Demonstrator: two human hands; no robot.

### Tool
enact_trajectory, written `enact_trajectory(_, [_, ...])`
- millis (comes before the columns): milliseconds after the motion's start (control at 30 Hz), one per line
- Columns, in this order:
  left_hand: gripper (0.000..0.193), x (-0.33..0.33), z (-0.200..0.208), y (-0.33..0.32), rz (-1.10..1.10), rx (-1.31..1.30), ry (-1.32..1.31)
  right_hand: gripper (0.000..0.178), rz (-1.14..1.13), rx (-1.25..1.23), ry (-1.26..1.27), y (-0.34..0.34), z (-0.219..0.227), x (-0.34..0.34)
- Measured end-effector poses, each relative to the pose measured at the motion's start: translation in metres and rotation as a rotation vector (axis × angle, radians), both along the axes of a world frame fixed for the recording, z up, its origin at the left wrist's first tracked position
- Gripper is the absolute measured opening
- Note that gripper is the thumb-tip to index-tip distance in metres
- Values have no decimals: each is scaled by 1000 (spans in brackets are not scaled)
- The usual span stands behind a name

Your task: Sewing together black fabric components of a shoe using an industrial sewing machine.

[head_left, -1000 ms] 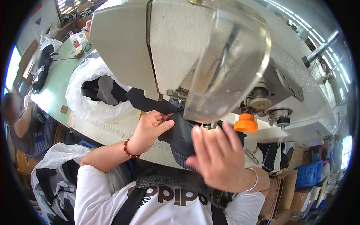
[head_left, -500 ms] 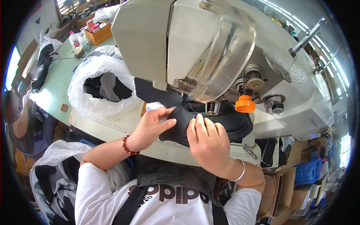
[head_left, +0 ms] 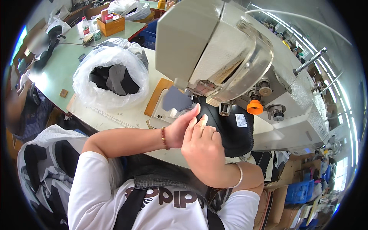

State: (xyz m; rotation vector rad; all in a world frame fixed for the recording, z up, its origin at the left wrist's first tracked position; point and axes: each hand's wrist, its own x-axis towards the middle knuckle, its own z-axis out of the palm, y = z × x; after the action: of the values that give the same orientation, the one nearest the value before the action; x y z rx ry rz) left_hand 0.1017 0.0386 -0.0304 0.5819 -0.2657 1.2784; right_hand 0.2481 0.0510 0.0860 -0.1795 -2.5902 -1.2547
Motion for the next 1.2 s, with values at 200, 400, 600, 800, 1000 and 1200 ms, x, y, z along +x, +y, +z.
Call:
enact_trajectory(200, [51,25,-11,11,471,-398,409,28,37,-152,203,8,-24,8])
enact_trajectory(400, [47,33,17,29,873,-85,625,34,125,-276,334,32,-40,23])
enact_trajectory(600, [31,25,39,38,114,-363,-79,48,279,-283,492,61,-44,14])
enact_trajectory(800, [53,7,36,19,398,-211,501,40,468,-331,530,79,-73,17])
enact_trajectory(1000, [63,13,35,-2,962,-195,1204,53,633,-770,609,107,-129,7])
enact_trajectory(1200, [54,8,51,-16,694,-373,1037,69,510,-850,579,83,-117,25])
